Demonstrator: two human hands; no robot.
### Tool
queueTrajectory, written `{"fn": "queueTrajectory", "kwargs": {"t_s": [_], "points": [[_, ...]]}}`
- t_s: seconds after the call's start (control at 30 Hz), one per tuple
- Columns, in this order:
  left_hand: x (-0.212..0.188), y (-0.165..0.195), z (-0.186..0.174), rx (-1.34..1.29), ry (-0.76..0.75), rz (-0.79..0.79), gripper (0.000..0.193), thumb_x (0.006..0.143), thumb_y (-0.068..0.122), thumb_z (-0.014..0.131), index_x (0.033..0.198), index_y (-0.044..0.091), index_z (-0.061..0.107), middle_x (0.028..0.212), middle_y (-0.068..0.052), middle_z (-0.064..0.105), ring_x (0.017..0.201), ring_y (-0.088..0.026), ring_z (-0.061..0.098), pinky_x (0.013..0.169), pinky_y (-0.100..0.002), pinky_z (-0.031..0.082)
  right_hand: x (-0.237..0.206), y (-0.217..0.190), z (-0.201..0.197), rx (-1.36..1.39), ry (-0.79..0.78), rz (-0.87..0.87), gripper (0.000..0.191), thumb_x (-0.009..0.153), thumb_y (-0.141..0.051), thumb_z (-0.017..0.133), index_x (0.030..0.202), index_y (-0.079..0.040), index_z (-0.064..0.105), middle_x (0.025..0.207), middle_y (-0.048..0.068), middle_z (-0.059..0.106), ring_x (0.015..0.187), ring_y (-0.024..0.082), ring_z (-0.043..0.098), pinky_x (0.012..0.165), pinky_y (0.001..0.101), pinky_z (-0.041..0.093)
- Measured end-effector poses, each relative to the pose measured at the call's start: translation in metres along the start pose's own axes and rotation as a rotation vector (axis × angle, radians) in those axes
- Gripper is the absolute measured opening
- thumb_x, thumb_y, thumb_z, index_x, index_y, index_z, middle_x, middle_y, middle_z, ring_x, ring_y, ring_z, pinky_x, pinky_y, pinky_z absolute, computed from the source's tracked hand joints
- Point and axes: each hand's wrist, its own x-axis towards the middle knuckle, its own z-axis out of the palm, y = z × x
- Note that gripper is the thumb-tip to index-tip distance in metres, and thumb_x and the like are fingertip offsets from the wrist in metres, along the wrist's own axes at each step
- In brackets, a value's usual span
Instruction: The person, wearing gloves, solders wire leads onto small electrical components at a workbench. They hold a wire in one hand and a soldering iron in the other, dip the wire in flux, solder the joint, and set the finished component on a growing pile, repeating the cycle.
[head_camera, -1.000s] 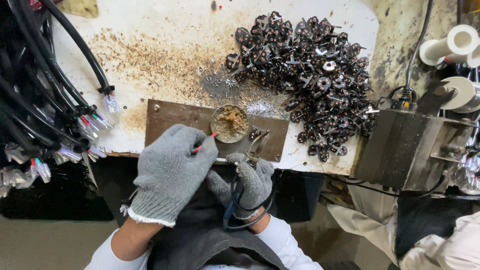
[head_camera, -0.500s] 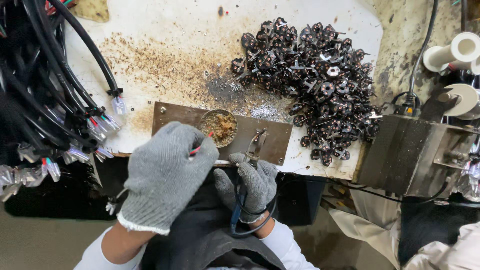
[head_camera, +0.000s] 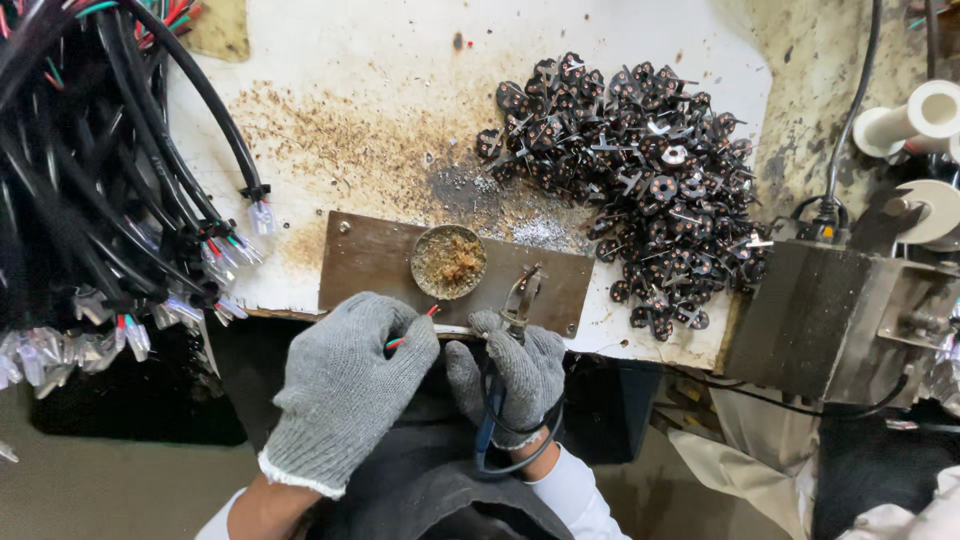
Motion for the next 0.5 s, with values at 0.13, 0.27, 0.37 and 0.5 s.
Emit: {"fn": "queueTrajectory", "kwargs": {"t_s": [0.13,0.27,0.37,0.5], "points": [[-0.001,-0.006,0.008,0.009,-0.003,-0.008,0.018,0.086,0.024,0.075,0.081,0.007,0.072,0.08,-0.011,0.07,0.071,-0.029,0.07,0.064,-0.04,0.055,-0.001,0.002,0.001,0.065,0.049,-0.064,0.037,0.09,-0.016,0.082,0.118,-0.01,0.059,0.114,0.008,0.075,0.097,0.03,0.074,0.089,0.0413,0.051],[0.005,-0.014,0.013,0.037,0.045,0.058,0.02,0.089,0.024,0.074,0.081,0.006,0.072,0.08,-0.012,0.07,0.074,-0.032,0.069,0.066,-0.042,0.054,-0.003,0.002,0.001,0.037,0.049,-0.07,0.039,0.087,-0.014,0.082,0.119,-0.012,0.058,0.111,0.009,0.075,0.095,0.031,0.074,0.087,0.0418,0.052],[0.006,-0.015,0.013,-0.038,0.029,0.053,0.019,0.088,0.024,0.073,0.082,0.006,0.071,0.08,-0.011,0.07,0.073,-0.03,0.071,0.066,-0.041,0.055,-0.004,0.002,0.002,0.051,0.068,-0.104,0.042,0.089,-0.014,0.081,0.122,-0.013,0.054,0.112,0.01,0.075,0.096,0.031,0.074,0.088,0.0426,0.053],[0.01,-0.008,0.013,-0.003,0.032,0.027,0.019,0.088,0.024,0.073,0.081,0.007,0.072,0.08,-0.011,0.071,0.072,-0.03,0.071,0.066,-0.042,0.054,-0.003,0.004,0.002,0.071,0.097,-0.117,0.042,0.092,-0.015,0.081,0.123,-0.012,0.054,0.113,0.01,0.074,0.099,0.031,0.075,0.09,0.043,0.054]]}}
